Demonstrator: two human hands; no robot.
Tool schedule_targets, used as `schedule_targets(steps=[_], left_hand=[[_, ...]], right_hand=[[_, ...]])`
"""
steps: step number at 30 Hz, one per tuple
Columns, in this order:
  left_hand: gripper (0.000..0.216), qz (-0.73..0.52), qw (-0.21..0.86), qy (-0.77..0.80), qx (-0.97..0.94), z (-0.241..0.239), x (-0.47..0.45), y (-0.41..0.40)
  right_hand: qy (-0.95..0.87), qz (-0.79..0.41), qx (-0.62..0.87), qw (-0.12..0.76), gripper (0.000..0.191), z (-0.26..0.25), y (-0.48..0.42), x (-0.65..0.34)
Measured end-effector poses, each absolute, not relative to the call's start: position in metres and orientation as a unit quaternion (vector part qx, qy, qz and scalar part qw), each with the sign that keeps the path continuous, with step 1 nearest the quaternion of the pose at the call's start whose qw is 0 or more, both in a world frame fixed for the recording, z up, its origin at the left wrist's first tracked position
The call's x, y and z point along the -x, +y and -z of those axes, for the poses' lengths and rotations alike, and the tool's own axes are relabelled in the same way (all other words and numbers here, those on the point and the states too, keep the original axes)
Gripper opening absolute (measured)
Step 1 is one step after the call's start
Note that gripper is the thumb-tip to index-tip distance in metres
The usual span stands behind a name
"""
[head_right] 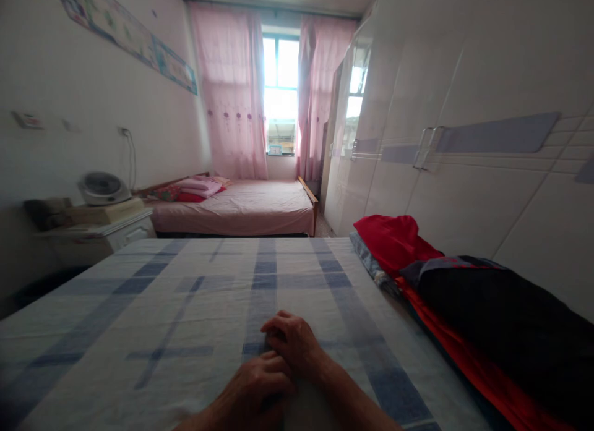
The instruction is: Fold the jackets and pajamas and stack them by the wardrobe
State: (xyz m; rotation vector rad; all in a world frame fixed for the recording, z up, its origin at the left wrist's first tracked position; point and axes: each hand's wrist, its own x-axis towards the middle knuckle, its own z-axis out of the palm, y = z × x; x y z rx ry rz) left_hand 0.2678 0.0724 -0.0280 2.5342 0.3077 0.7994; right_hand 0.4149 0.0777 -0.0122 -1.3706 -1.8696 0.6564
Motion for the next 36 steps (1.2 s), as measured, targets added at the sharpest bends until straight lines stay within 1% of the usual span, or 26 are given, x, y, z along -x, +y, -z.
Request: schedule_targets(steps=[14, 23, 32, 36], left_hand=[[0.018, -0.281, 0.24, 0.118, -0.922, 0.02, -0.266, 0.07], [0.021, -0.303, 0.22, 0.097, -0.922, 0.032, -0.268, 0.075], [0.008, -0.297, 0.163, 0.075, -0.938, 0.045, -0.272, 0.084], [0.01, -0.301, 0.164, 0.06, -0.938, 0.048, -0.275, 0.088]], right_hand=[[-0.728, -0.255, 0.524, 0.361, 0.027, 0.013, 0.078, -0.415], [-0.724, -0.254, 0.535, 0.355, 0.027, 0.012, 0.077, -0.414], [-0.718, -0.264, 0.533, 0.362, 0.028, 0.009, 0.077, -0.413], [-0.721, -0.256, 0.539, 0.354, 0.029, 0.011, 0.078, -0.413]])
